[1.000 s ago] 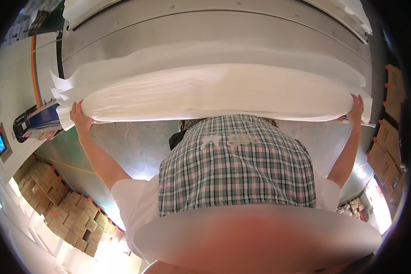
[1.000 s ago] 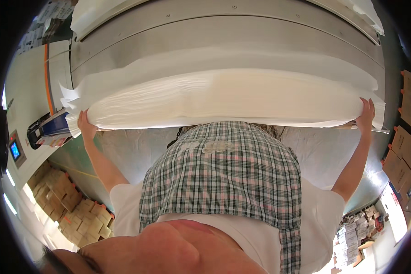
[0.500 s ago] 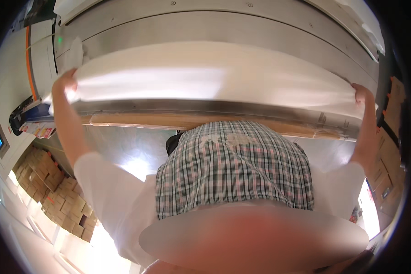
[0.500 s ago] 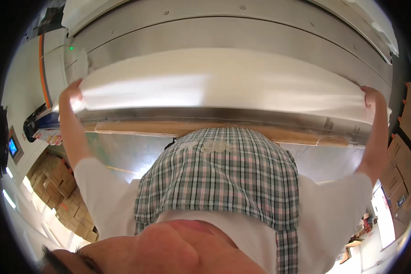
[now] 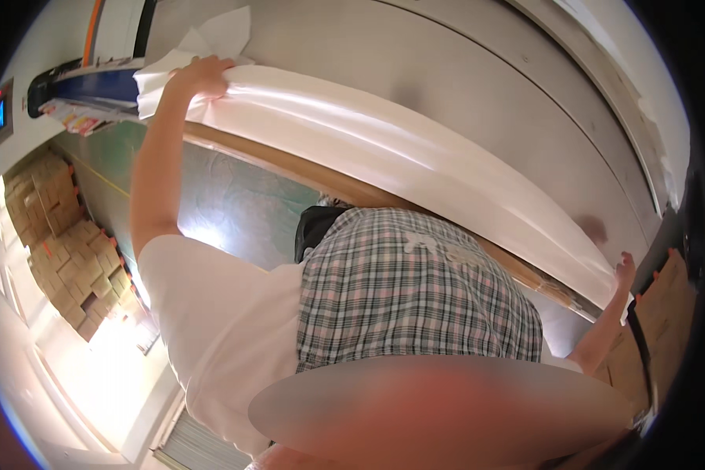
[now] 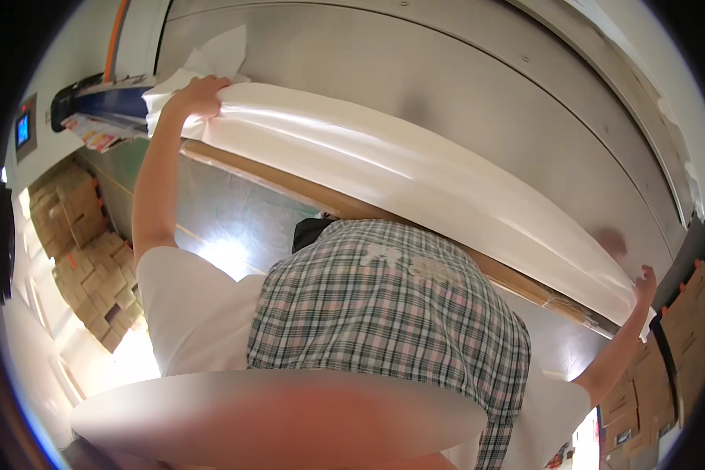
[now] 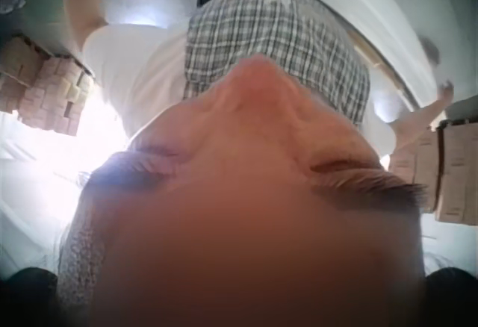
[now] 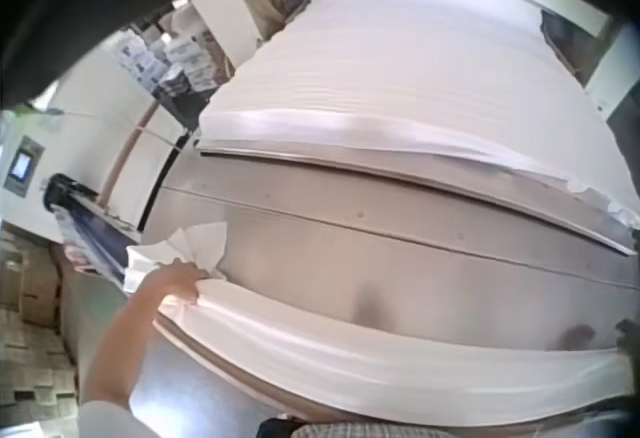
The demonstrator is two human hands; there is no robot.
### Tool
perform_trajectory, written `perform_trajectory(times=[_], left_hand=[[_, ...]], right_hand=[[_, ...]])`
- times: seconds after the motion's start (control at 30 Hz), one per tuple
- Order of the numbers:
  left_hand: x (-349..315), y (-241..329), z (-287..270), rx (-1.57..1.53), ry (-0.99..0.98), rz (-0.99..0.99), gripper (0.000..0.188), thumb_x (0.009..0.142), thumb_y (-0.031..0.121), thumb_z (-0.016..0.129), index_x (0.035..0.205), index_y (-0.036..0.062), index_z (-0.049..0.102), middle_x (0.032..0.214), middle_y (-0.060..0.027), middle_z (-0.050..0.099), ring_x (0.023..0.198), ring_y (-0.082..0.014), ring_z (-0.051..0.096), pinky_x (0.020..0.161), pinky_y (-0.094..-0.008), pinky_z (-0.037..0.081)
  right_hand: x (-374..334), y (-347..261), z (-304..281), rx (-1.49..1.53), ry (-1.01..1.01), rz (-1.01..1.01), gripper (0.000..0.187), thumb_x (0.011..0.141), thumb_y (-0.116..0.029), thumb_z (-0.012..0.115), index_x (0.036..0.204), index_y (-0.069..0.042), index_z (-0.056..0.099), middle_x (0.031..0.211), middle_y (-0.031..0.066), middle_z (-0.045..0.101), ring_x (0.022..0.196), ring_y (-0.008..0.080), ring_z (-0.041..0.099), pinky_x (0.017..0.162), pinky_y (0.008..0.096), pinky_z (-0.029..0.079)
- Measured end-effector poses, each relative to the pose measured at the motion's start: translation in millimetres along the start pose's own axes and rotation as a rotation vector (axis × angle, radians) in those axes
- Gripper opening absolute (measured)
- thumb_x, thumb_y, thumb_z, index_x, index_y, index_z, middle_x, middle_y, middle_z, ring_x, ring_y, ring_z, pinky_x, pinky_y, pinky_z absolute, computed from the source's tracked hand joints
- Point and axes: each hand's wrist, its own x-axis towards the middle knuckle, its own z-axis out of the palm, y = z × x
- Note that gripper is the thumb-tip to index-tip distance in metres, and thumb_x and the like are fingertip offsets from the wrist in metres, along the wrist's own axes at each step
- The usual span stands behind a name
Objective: Aligning and stacking large stacks of white paper sheets on an industrial processing machine.
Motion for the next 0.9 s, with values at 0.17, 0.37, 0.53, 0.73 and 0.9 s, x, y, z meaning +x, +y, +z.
perform_trajectory(times=[0.17,0.37,0.53,0.73,0.9], left_hand=[[-28,-16,4,0.043,0.025,-0.026,0.059,0.067,0.014,0.052,0.124,0.0257,0.043,0.123,-0.0044,0.043,0.121,-0.0292,0.033,0.092,-0.0678,0.021],[-2,-43,11,-0.030,0.183,0.274,0.062,0.061,0.017,0.062,0.120,0.0184,0.046,0.126,-0.0021,0.041,0.124,-0.0256,0.029,0.096,-0.0644,0.019],[4,-71,16,-0.097,0.219,0.499,0.062,0.060,0.021,0.063,0.119,0.0163,0.046,0.126,-0.0040,0.041,0.124,-0.0243,0.029,0.098,-0.0625,0.017],[26,-85,4,-0.135,0.316,0.898,0.054,0.059,0.022,0.062,0.110,0.0110,0.051,0.103,-0.0119,0.053,0.101,-0.0297,0.048,0.089,-0.0484,0.035],[11,-105,-15,-0.162,0.254,1.026,0.044,0.059,0.020,0.062,0.098,0.0035,0.052,0.092,-0.0175,0.055,0.090,-0.0311,0.053,0.075,-0.0389,0.044]], right_hand=[[10,-315,-33,0.740,-0.135,-0.239,0.024,0.086,-0.020,0.053,0.106,-0.008,0.056,0.091,-0.0007,0.059,0.080,0.0062,0.055,0.065,0.0216,0.043],[-65,-674,-59,0.719,-0.519,-0.617,0.035,0.084,-0.028,0.056,0.109,-0.004,0.052,0.091,0.0051,0.059,0.080,0.0113,0.057,0.069,0.0262,0.048],[-79,-904,-38,0.369,-0.185,-0.779,0.060,0.070,-0.048,0.065,0.098,0.004,0.052,0.071,0.0111,0.059,0.050,0.0167,0.057,0.047,0.0282,0.047],[-60,-1096,30,0.451,0.601,-1.298,0.055,0.066,-0.032,0.067,0.106,0.003,0.049,0.091,0.0179,0.060,0.076,0.0288,0.060,0.065,0.0363,0.050],[-128,-1204,-5,0.331,-0.614,-1.340,0.042,0.073,-0.021,0.058,0.111,-0.003,0.053,0.097,0.0127,0.061,0.082,0.0259,0.059,0.071,0.0369,0.047]])
